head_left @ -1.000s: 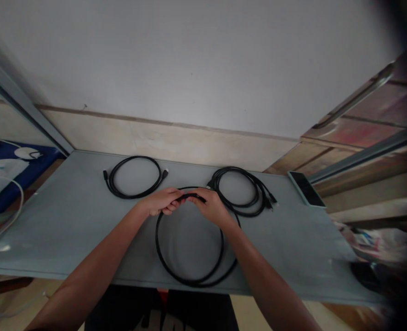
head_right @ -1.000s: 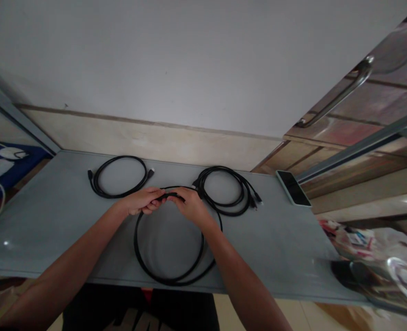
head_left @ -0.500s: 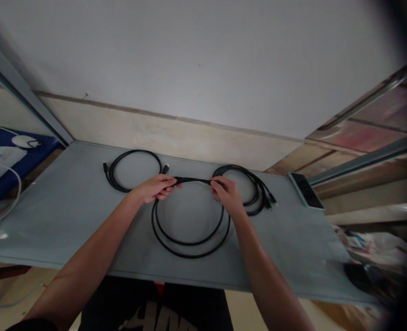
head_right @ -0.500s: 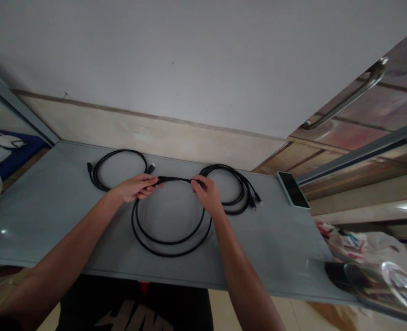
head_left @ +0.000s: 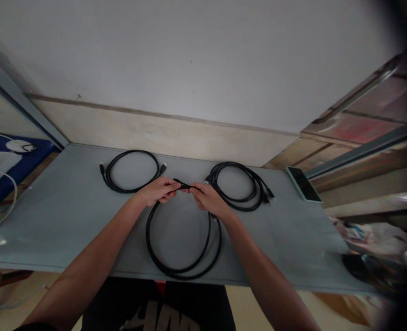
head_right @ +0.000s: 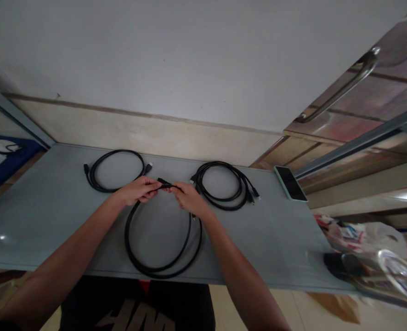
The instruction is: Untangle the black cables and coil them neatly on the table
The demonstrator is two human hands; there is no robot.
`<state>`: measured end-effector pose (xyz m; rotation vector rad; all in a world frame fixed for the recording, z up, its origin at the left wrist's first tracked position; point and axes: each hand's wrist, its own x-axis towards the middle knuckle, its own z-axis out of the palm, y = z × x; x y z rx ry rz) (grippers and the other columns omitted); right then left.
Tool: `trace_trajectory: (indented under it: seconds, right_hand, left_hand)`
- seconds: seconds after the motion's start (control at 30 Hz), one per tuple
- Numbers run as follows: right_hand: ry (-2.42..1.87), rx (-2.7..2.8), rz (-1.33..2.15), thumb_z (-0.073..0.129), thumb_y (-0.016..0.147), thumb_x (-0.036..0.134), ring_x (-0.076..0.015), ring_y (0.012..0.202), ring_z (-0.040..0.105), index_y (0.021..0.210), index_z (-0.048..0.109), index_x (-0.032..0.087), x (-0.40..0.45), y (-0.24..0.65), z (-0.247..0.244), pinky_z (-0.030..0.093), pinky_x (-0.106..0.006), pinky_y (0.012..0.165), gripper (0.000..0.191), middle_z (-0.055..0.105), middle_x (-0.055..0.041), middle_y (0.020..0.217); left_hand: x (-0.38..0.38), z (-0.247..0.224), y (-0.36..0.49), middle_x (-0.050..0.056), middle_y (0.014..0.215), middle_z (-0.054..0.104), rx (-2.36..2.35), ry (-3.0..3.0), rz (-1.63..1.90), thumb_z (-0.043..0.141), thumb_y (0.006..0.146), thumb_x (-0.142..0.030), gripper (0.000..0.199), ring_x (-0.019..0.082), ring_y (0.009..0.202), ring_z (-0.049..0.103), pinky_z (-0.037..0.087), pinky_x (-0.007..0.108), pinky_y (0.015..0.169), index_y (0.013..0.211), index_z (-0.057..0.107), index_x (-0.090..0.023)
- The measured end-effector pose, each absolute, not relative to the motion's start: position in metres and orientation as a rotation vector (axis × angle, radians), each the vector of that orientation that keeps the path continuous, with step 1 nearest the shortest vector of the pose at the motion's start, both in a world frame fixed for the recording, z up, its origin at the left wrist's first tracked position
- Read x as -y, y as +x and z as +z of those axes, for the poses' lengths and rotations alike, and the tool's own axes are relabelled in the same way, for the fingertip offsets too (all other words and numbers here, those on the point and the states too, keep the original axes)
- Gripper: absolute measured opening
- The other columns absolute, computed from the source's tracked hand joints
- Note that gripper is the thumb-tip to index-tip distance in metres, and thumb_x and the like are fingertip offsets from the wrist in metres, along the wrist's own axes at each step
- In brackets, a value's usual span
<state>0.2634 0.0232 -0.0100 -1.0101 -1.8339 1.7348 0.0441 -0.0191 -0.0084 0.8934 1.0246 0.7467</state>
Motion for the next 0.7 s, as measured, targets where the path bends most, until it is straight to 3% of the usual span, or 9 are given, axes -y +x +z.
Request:
trace_trajectory:
  seconds: [0.3, 0.5, 0.7]
  right_hand:
    - [-1.003, 1.236, 1.442, 0.067, 0.081, 0.052, -0.0052, 0.036, 0.026, 0.081, 0.053, 0.022, -0.055, 0.284, -0.016, 0.025, -0.019, 0.033, 0.033, 0.032, 0.0103, 0.049]
    - [-0.984, 1.291, 1.734, 0.07, 0.079, 0.047, -0.0038, 0.038, 0.025, 0.085, 0.058, 0.019, -0.046, 0.279, -0.017, 0.023, -0.018, 0.034, 0.03, 0.031, 0.0101, 0.054]
    - [-0.941, 1.527, 1.906, 0.067, 0.083, 0.047, -0.0042, 0.039, 0.024, 0.094, 0.061, 0.019, -0.034, 0.275, -0.01, 0.021, -0.018, 0.035, 0.031, 0.032, 0.0103, 0.055]
  left_hand:
    - [0.013, -0.002, 0.023, -0.005, 0.059, 0.041, -1.047, 0.792, 0.94, 0.078, 0.075, -0.04, 0.037, 0.001, 0.042, 0.024, 0.012, 0.015, 0.037, 0.091, 0.068, -0.008]
    - [0.013, -0.001, 0.017, -0.006, 0.058, 0.041, -1.075, 0.77, 0.97, 0.077, 0.077, -0.037, 0.035, 0.0, 0.04, 0.023, 0.011, 0.013, 0.035, 0.092, 0.067, -0.008]
    - [0.016, -0.002, 0.024, -0.003, 0.062, 0.047, -1.024, 0.784, 0.833, 0.079, 0.074, -0.036, 0.031, 0.0, 0.039, 0.026, 0.01, 0.014, 0.033, 0.08, 0.061, -0.011]
